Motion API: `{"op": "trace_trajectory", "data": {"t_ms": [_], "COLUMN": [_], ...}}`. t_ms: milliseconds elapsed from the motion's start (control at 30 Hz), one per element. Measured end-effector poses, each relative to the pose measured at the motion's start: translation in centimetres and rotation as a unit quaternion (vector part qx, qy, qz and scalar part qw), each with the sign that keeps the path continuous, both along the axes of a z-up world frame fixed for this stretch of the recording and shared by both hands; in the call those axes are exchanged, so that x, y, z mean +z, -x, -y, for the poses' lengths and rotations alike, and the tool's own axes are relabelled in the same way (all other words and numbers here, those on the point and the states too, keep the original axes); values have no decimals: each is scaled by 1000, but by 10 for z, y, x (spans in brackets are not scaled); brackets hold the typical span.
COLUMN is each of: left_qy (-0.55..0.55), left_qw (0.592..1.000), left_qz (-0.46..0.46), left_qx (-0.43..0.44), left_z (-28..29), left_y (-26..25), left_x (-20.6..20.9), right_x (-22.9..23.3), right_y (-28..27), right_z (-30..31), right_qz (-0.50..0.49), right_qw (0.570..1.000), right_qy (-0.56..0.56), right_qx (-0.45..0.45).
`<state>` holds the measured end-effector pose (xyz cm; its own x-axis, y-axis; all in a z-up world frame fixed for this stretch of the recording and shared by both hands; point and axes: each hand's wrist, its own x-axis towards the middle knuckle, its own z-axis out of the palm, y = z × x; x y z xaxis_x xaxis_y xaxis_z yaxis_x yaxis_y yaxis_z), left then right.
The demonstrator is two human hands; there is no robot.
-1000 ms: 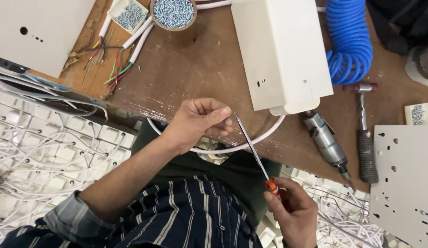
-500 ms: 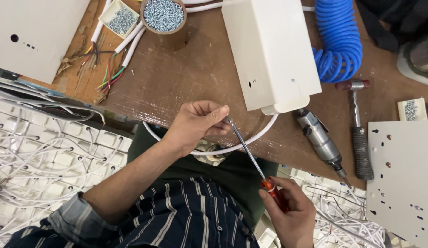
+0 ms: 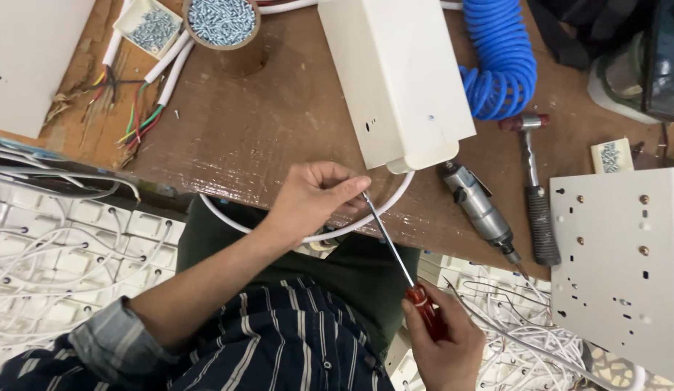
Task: Assembling white plastic electronic component boxes using screws and screwdrivers.
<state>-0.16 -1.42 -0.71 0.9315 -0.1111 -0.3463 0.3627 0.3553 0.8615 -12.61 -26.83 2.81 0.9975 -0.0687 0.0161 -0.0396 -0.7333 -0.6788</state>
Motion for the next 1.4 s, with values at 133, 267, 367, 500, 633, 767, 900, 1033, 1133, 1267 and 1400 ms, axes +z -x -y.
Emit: {"op": "trace_trajectory", "data": {"t_ms": [133,267,367,500,633,767,900,1033,1133,1267,1400], "left_qy": [104,201,217,213,327,367,320,258,244,243,235], "left_qw": [994,978,974,975,944,930,946,962,961,958,960], "left_qz": [-4,-22,-44,-49,-28,2,44,86,131,149,153], "left_qx": [30,43,46,47,27,-29,-41,-36,-25,-11,-14], "left_z": [35,54,56,55,56,59,59,60,64,68,63], "left_y": [6,7,3,2,8,10,6,8,8,8,7], "left_x": [-10,-11,-10,-9,-6,-21,-23,-26,-36,-44,-41], "right_x": [-24,-24,-19,-5,-8,-13,-10,-8,-10,4,-7], "right_y": [18,19,15,5,3,3,1,-4,-8,-19,-18], "right_z": [21,24,23,11,15,21,24,23,26,23,26], "right_qz": [-92,-74,-74,-108,-106,-101,-103,-91,-81,-100,-85], "right_qw": [979,968,971,968,969,967,967,974,981,983,985], "right_qy": [-155,-205,-184,-164,-178,-196,-206,-175,-143,-112,-121], "right_qx": [-99,-126,-131,-154,-133,-129,-106,-107,-102,-103,-92]}}
